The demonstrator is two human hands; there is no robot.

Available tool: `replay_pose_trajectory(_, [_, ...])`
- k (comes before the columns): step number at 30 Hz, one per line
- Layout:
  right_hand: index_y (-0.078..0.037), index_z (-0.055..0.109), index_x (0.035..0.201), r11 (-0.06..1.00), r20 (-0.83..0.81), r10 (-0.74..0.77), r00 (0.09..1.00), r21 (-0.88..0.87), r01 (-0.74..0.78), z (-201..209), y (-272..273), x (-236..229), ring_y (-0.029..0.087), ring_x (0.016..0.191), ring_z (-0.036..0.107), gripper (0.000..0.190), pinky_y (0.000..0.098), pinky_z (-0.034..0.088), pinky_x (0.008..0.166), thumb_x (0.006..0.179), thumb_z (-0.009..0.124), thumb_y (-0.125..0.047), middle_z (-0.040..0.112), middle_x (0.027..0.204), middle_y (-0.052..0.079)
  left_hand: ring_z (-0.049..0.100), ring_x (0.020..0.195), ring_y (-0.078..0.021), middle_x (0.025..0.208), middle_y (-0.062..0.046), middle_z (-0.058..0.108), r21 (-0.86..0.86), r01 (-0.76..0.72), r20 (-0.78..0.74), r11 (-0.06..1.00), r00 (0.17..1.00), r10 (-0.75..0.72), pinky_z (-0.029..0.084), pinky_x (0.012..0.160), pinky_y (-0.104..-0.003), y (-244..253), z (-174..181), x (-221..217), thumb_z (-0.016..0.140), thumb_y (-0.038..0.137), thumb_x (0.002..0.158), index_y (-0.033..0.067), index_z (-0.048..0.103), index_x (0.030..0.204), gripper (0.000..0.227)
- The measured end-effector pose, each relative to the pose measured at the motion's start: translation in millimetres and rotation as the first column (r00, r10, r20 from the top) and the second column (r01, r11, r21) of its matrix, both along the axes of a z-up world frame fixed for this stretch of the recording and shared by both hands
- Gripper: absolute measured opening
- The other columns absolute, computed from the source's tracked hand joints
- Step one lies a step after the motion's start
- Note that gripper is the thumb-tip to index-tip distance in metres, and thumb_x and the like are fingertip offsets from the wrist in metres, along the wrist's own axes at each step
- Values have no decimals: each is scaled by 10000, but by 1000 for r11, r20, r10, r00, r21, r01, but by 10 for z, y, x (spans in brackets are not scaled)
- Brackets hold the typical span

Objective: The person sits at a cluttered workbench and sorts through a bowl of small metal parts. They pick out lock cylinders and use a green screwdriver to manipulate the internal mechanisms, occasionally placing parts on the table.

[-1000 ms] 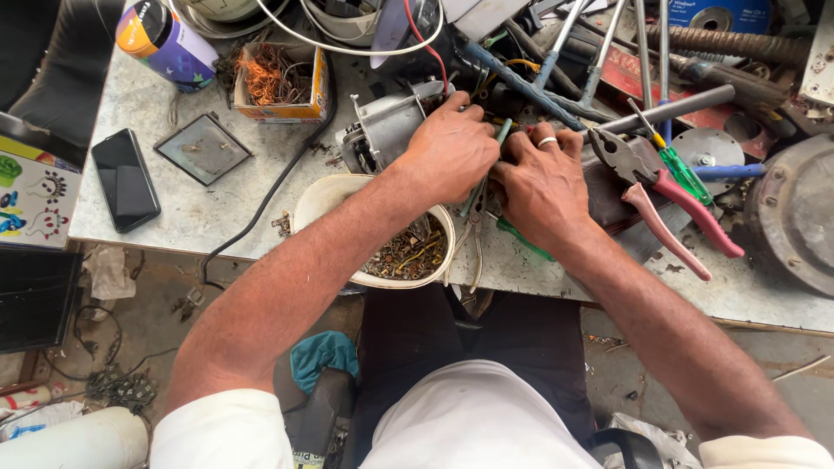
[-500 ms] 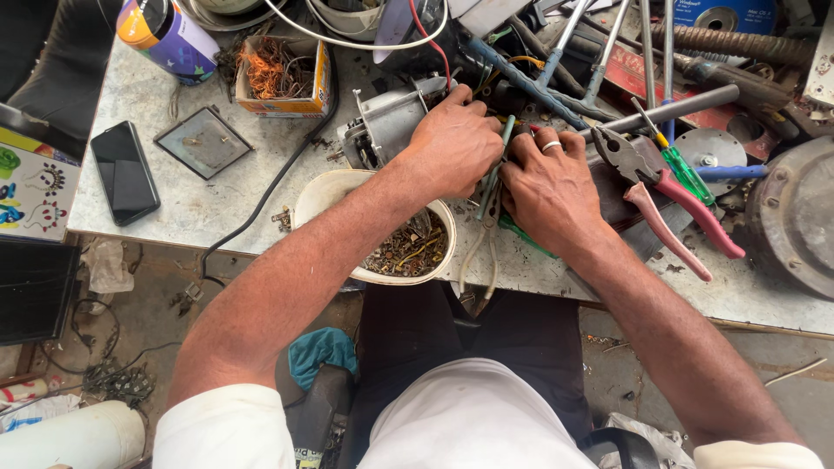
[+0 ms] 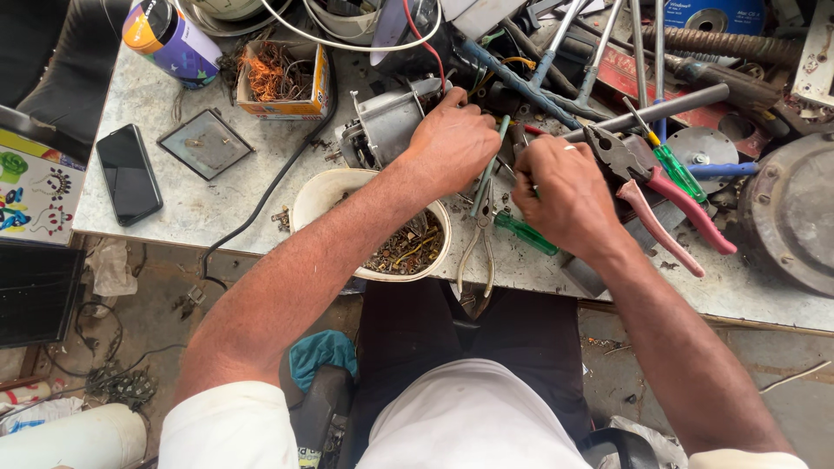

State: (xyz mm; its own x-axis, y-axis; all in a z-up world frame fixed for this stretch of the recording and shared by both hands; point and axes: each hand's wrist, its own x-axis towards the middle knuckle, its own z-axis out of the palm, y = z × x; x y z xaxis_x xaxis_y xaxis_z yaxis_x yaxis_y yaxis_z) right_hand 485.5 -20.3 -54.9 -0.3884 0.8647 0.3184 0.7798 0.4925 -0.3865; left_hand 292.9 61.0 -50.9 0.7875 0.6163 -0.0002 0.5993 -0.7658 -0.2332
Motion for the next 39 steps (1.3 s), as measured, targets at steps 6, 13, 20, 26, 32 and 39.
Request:
replay_pose_trajectory(6, [-52,603,1005,997,-245,59,968,52,-48,26,-103,88,307,931,657,201,439,481,878,871,746,-9,659,956,102,698,941,-239,871,-59,742,-36,-38,-71,999,997,35,389,1043,-455,24,8,17,748,130,797,120,766,815,28])
replay_pose_trajectory(13, [-35,649,1026,995,-300,80,950,82,-58,47,-171,103,295,930,666,228,409,501,830,833,753,26,666,958,102,672,964,-242,840,-66,740,-43,-89,-146,995,986,82,360,1079,-475,-51,62,89,747,152,818,122,773,824,40])
replay_pose_trajectory(20, [-23,667,1054,998,-357,58,932,57,-40,91,-226,84,262,890,694,212,380,535,797,865,747,32,688,976,102,657,976,-254,860,-68,717,-37,-51,-112,998,993,47,345,1068,-503,-75,73,80,791,181,719,104,767,827,135])
replay_pose_trajectory(26, [-10,697,1068,995,-430,89,899,71,-65,224,-280,60,224,945,720,212,329,568,785,878,740,75,711,1052,113,691,915,-256,867,-75,729,-94,-11,-19,995,1000,9,423,1028,-438,-153,278,-7,779,89,755,109,770,801,51])
replay_pose_trajectory(32, [-17,718,1086,991,-495,105,862,129,-46,339,-356,20,200,943,720,189,297,562,768,940,766,92,706,1061,100,751,770,-191,852,-64,772,-368,67,625,928,757,193,586,804,-356,-469,533,-62,756,58,833,59,757,905,72])
replay_pose_trajectory(39, [17,614,1136,996,-736,34,676,-29,-81,367,-410,-49,109,988,698,252,260,591,878,971,801,53,712,1069,78,795,898,-159,1004,-59,794,-434,387,886,813,345,308,660,850,-283,-786,619,-199,768,22,907,71,759,1120,218])
